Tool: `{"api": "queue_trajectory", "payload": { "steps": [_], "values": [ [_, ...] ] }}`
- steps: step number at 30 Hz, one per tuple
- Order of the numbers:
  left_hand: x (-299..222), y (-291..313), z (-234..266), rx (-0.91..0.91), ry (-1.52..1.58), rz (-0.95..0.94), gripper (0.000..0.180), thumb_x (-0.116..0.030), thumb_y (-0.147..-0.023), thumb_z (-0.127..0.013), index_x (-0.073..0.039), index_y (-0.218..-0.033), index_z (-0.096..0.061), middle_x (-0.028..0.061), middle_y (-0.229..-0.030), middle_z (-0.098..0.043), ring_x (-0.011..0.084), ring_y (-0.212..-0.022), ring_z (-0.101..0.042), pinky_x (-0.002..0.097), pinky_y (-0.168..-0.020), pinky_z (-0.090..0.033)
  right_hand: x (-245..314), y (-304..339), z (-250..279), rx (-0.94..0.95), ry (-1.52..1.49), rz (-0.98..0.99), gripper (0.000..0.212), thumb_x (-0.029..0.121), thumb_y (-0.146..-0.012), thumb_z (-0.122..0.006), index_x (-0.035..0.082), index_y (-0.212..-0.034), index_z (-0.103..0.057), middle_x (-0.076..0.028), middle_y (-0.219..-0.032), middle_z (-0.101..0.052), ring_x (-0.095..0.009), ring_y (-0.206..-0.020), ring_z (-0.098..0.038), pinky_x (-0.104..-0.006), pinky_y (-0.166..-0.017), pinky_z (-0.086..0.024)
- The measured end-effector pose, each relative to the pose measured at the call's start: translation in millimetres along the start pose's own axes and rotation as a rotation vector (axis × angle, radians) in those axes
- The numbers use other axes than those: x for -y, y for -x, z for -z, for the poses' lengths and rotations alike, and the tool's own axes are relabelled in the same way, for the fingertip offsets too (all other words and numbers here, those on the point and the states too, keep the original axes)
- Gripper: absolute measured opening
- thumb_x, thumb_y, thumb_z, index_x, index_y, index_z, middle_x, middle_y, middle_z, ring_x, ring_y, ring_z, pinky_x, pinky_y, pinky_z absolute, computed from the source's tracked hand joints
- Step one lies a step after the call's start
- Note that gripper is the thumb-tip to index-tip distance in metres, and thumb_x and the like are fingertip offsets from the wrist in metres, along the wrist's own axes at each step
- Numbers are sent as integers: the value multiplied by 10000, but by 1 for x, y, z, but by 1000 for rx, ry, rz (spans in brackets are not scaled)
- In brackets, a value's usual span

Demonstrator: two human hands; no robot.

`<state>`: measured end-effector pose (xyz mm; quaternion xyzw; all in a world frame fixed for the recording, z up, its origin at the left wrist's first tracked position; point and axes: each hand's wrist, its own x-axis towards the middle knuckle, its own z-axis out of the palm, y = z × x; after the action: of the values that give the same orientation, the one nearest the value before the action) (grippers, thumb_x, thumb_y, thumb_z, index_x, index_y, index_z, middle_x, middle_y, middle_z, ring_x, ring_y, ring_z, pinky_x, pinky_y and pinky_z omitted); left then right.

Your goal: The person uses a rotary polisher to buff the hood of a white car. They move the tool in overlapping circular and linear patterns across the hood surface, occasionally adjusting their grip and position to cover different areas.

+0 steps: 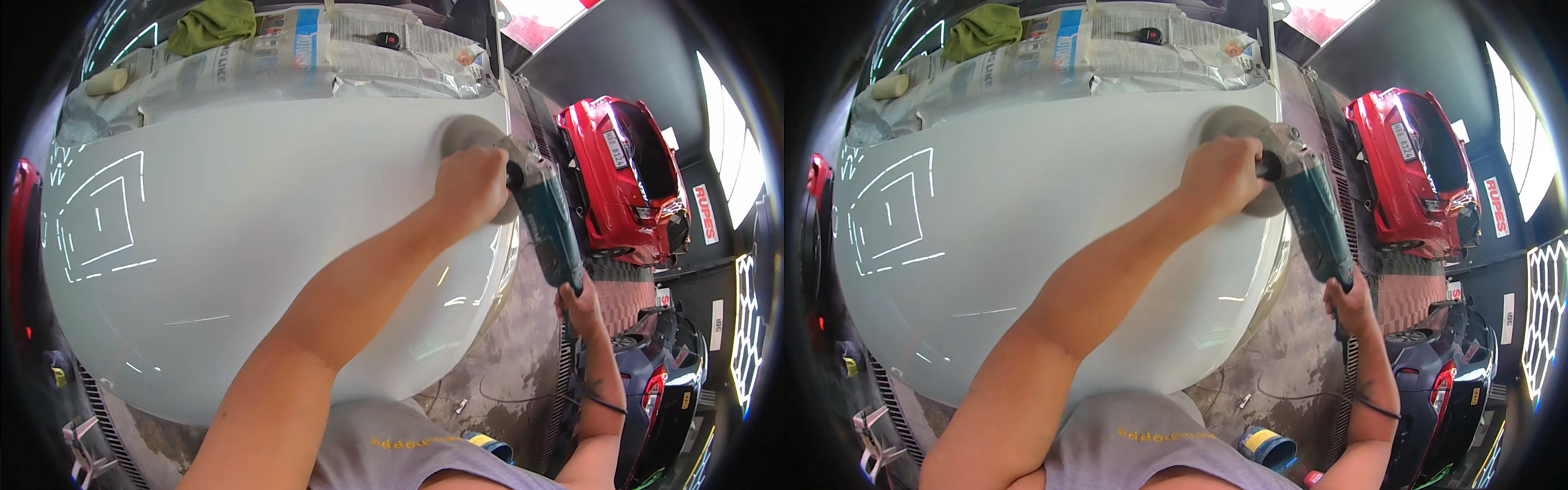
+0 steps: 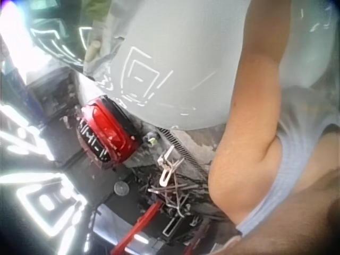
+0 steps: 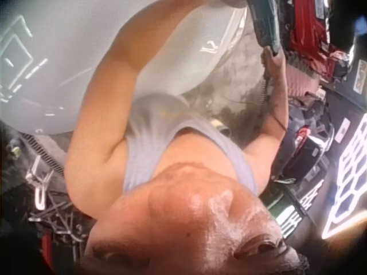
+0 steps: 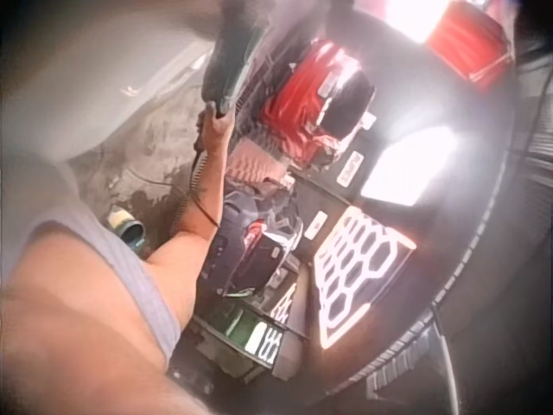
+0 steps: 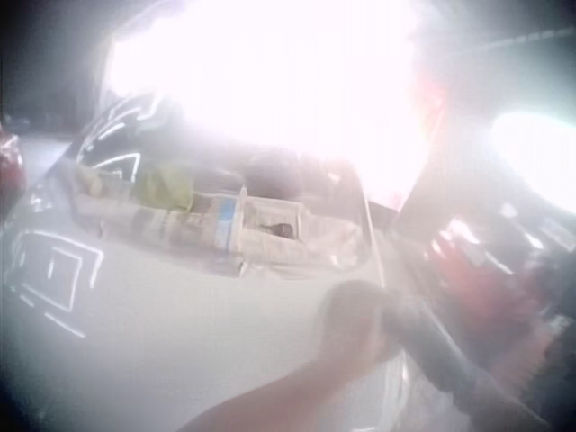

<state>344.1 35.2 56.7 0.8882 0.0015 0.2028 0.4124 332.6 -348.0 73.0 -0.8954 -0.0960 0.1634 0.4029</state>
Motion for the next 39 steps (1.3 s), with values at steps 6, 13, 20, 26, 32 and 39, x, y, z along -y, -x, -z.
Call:
{"api": "queue_trajectory", "payload": {
  "steps": [6,13,20,26,32,39],
  "values": [
    [16,-93,-14,-30,-12,15,347,-285,-807,-906,-94,-1079,-806,151,-1033,-811,354,-995,-782,468,-886,-618,45,-83,39,-10,68,38,602,560,-1016,-743,58,-1289,-555,-46,-754,-615,-131,-545,-595,-289,-470,-474],
    [0,-43,24,34,-42,154,348,-286,-847,-894,-52,-1085,-796,151,-974,-813,356,-975,-785,466,-875,-620,50,-75,35,129,50,55,692,569,-992,-767,21,-1344,-533,-51,-751,-627,-132,-558,-605,-284,-481,-482],
    [12,21,92,-41,-51,201,321,-257,-885,-871,-56,-1118,-778,164,-972,-805,379,-936,-773,470,-818,-599,91,-52,-10,200,41,43,754,548,-942,-832,17,-1390,-537,-33,-767,-630,-107,-576,-605,-271,-509,-489],
    [18,93,154,-141,-26,363,321,-242,-882,-872,-53,-1121,-772,165,-973,-805,378,-895,-766,455,-803,-588,155,-29,-61,296,125,86,718,463,-943,-844,6,-1410,-545,-18,-789,-608,-88,-600,-589,-273,-537,-493],
    [49,144,210,-299,-61,384,346,-178,-844,-900,-14,-1125,-783,180,-965,-803,314,-857,-781,383,-802,-588,204,-19,-123,402,196,171,642,273,-977,-809,-21,-1461,-507,-43,-843,-629,-111,-660,-602,-316,-619,-537],
    [101,207,277,-419,4,511,379,-88,-865,-884,57,-1184,-739,83,-901,-762,113,-773,-671,269,-700,-529,243,-18,-200,494,274,557,755,294,-1013,-773,-2,-1581,-372,-284,-1018,-731,-436,-959,-749,-487,-878,-558]
  ]
}}
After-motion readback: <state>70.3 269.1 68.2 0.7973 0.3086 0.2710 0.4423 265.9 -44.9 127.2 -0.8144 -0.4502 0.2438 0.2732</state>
